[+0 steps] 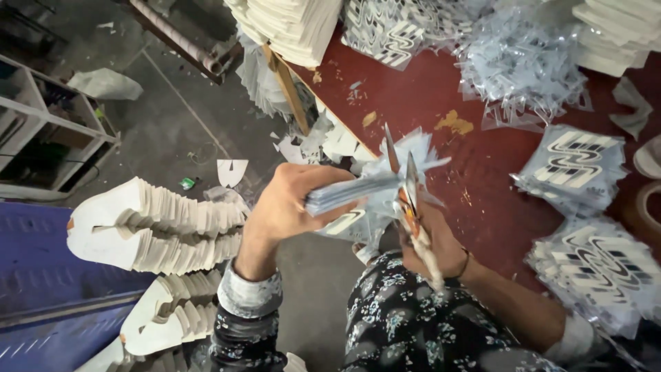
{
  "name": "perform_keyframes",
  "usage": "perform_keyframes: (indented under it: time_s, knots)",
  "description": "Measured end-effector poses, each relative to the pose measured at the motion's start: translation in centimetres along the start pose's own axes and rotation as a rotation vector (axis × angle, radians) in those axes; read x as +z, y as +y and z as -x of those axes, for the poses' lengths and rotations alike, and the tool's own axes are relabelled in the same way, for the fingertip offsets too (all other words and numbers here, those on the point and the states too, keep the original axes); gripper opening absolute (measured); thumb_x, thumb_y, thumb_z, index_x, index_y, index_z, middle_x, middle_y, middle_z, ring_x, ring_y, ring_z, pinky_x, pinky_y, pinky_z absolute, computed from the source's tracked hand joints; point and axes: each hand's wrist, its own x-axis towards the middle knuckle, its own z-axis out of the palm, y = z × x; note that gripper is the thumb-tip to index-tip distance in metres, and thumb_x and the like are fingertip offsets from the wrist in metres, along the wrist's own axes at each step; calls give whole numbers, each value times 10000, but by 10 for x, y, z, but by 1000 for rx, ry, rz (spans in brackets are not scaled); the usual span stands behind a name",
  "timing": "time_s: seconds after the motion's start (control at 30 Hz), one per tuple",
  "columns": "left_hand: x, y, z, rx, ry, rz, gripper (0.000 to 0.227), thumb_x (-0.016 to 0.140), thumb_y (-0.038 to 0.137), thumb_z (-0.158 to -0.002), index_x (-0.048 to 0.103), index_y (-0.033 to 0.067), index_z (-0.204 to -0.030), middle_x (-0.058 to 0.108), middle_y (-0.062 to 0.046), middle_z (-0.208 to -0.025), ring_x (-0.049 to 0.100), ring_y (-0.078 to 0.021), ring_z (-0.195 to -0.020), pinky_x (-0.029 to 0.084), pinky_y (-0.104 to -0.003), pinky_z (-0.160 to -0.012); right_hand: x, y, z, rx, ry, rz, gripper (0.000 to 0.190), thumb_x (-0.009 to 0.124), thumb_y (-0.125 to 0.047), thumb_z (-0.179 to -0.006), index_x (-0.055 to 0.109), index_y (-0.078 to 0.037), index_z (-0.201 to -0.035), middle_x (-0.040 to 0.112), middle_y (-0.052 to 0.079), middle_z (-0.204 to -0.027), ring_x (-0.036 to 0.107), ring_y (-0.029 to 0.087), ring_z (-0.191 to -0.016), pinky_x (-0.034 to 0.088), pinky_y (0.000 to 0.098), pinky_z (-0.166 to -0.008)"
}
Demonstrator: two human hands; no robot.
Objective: The person places printed stickers into clear plastic bags and uses scissors to trim the excess plastic. The person then stacks the finished packages on the table.
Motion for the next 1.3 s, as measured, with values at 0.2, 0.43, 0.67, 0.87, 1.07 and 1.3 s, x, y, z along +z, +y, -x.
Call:
perform_keyframes:
  time_s: [0.2, 0.43, 0.67, 0.87, 1.07, 1.3]
  knots:
    - [6, 3, 7, 73, -33, -6, 266, 861, 183, -837, 758, 38, -1036, 759, -103, -842, 738, -228, -699, 582, -335, -637, 10, -105, -26, -462, -163, 481, 979, 715, -424, -840, 256, 10, -1588, 322, 262, -1573, 286, 413, -1474, 203, 515, -1232]
    - [26, -14, 11, 41, -172, 171, 219, 818, 173, -876, 739, 31, -1023, 776, -96, -866, 749, -203, -674, 583, -302, -597, -32, -46, 10, -285, -224, 452, 789, 708, -399, -863, 418, -32, -1498, 494, 157, -1448, 480, 309, -1362, 348, 476, -1175]
    - [31, -12, 2, 151, -191, 151, 343, 787, 46, -711, 744, 14, -1050, 766, -112, -859, 741, -248, -716, 587, -363, -640, -123, 103, 83, 270, 58, -403, 529, 764, -231, -984, 517, 18, -1380, 617, 111, -1165, 639, 170, -896, 547, 288, -695]
    - [46, -30, -6, 73, -295, 85, 215, 830, 136, -793, 755, 42, -972, 760, -95, -778, 728, -228, -648, 556, -356, -579, -80, -27, 35, -192, -169, -60, 500, 682, -140, -963, 511, -49, -1424, 609, 97, -1273, 623, 272, -1155, 501, 447, -1051]
    - [16, -37, -23, 10, -48, 40, 221, 842, 208, -894, 769, 44, -1022, 769, -60, -818, 736, -137, -667, 581, -276, -606, -28, -119, 29, -253, -326, -7, 624, 767, -336, -903, 457, -75, -1377, 554, 87, -1183, 572, 230, -1078, 489, 424, -1009]
    - [4, -6, -63, -166, 110, -63, 235, 861, 207, -907, 786, 26, -1035, 705, -71, -674, 605, -85, -573, 480, -270, -525, -14, -78, 26, 135, -465, -152, 719, 772, -560, -892, 409, -49, -1243, 480, 65, -1094, 495, 186, -959, 464, 347, -862]
